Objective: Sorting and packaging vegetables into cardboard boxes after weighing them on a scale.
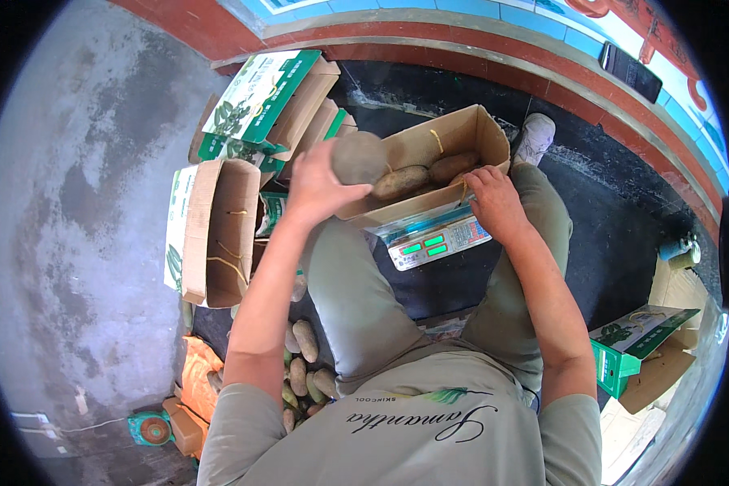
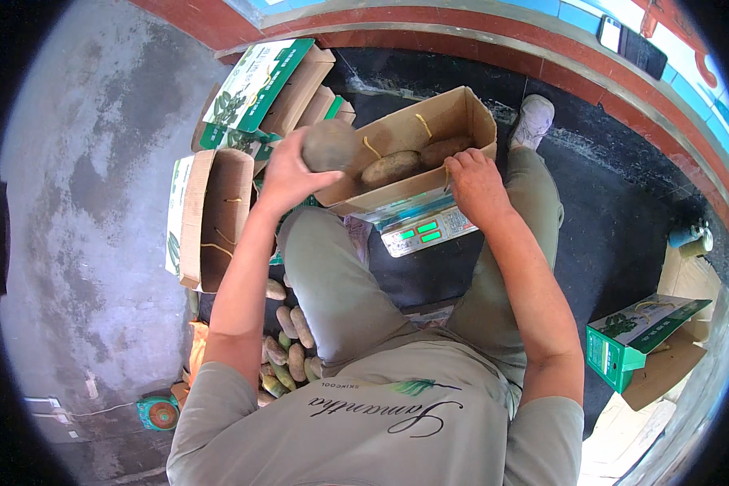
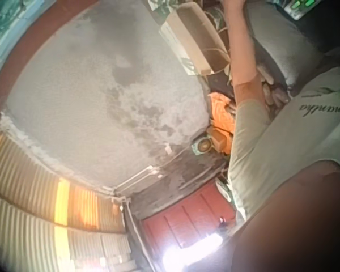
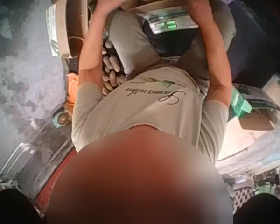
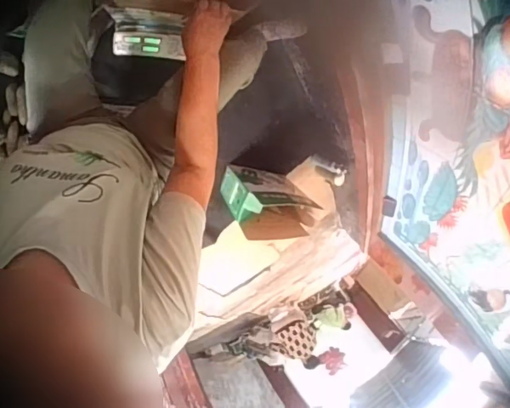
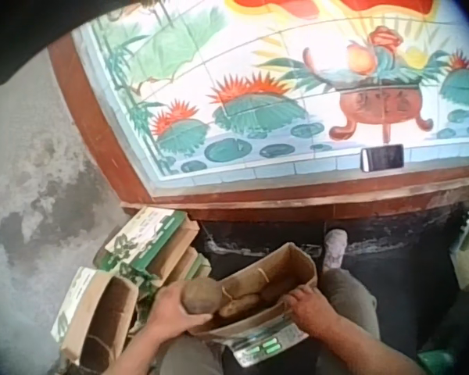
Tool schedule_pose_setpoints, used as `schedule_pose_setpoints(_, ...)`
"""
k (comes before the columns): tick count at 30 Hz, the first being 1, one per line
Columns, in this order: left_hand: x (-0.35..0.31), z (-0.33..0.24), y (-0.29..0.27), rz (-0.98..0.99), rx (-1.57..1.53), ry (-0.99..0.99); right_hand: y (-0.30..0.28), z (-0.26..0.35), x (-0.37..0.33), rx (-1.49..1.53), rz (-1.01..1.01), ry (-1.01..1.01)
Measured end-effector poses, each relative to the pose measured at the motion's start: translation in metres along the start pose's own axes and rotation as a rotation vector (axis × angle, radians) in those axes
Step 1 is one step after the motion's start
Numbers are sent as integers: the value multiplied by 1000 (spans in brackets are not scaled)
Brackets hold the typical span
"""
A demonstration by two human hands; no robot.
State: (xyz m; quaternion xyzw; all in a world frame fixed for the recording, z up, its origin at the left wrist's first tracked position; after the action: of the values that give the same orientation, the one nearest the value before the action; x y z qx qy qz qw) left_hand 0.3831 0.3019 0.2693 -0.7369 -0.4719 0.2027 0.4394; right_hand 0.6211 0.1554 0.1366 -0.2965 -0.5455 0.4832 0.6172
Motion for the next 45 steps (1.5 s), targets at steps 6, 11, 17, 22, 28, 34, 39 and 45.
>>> schedule_pose_setpoints(6,15,3,48,163,278,43,1,-1,-1,3,-55,-27)
schedule_pose_setpoints(11,-15,40,12,-117,272,66,-1,-2,0,42,-37,-22)
schedule_pose_setpoints(17,-108,142,-9,-339,-47,-249,4,0,0,35,-40,-18)
schedule_pose_setpoints(22,-224,253,35,-225,73,-497,6,0,-2,8,-52,-20)
schedule_pose_setpoints(28,-360,334,88,78,159,-856,5,1,-4,-50,-71,-20)
schedule_pose_setpoints(34,-392,323,103,80,237,-911,5,8,-15,-69,-112,16)
schedule_pose_setpoints(39,-378,310,109,-52,182,-870,0,29,-28,-76,-69,-1)
schedule_pose_setpoints(45,-371,313,111,-330,-80,-1006,-36,51,-17,9,-88,27)
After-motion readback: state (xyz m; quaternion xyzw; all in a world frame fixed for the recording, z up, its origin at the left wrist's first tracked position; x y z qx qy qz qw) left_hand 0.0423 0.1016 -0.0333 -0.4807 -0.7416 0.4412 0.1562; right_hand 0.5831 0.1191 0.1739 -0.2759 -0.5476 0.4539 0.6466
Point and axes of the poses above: each hand's wrist, its own x-axis towards the middle knuckle, its own y-axis out of the palm, z = x × y, the point moved 2 cm from there along x, towards the middle knuckle, and after that the axes turned 8 degrees about -y, right-handed, at the moved point
